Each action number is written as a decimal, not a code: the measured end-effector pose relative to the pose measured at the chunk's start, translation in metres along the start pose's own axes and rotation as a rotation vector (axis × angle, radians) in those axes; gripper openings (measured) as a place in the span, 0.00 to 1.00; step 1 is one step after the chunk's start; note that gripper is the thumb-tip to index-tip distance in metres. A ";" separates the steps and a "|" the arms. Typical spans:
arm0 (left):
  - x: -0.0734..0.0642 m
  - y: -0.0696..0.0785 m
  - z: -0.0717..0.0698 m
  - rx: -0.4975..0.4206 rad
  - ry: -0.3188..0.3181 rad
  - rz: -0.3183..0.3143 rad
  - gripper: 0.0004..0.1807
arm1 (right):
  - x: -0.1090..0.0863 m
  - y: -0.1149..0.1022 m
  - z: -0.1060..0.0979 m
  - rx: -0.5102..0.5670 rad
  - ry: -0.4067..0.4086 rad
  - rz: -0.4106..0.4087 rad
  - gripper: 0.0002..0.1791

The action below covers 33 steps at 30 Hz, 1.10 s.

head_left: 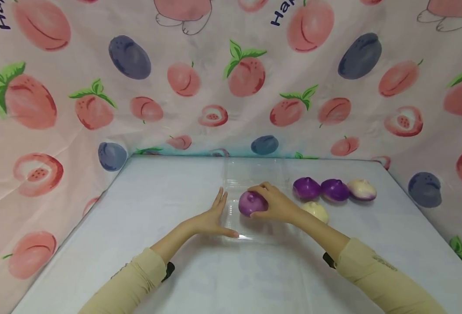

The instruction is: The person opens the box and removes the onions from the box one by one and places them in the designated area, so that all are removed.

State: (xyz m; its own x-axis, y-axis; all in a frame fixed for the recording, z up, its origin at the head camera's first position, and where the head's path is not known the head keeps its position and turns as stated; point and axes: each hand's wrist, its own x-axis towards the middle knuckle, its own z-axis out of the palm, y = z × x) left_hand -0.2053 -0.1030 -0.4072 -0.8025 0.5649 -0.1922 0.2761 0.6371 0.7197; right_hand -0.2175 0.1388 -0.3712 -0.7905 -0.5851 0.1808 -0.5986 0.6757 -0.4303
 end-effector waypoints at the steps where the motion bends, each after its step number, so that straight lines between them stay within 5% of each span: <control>1: 0.000 0.000 0.000 0.001 -0.002 -0.001 0.70 | -0.002 0.000 -0.001 0.002 0.005 -0.002 0.35; 9: 0.004 0.003 0.000 0.003 -0.018 -0.001 0.71 | -0.015 0.000 -0.009 0.016 0.010 -0.005 0.36; 33: 0.004 -0.001 0.000 -0.012 -0.022 -0.008 0.72 | -0.053 0.022 -0.030 0.083 0.078 0.156 0.37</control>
State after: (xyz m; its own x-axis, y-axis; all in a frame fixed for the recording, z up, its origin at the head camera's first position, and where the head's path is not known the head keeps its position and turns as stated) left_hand -0.2085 -0.1016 -0.4082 -0.7929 0.5712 -0.2123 0.2631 0.6351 0.7262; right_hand -0.1929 0.1981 -0.3632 -0.8824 -0.4375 0.1730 -0.4579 0.7144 -0.5291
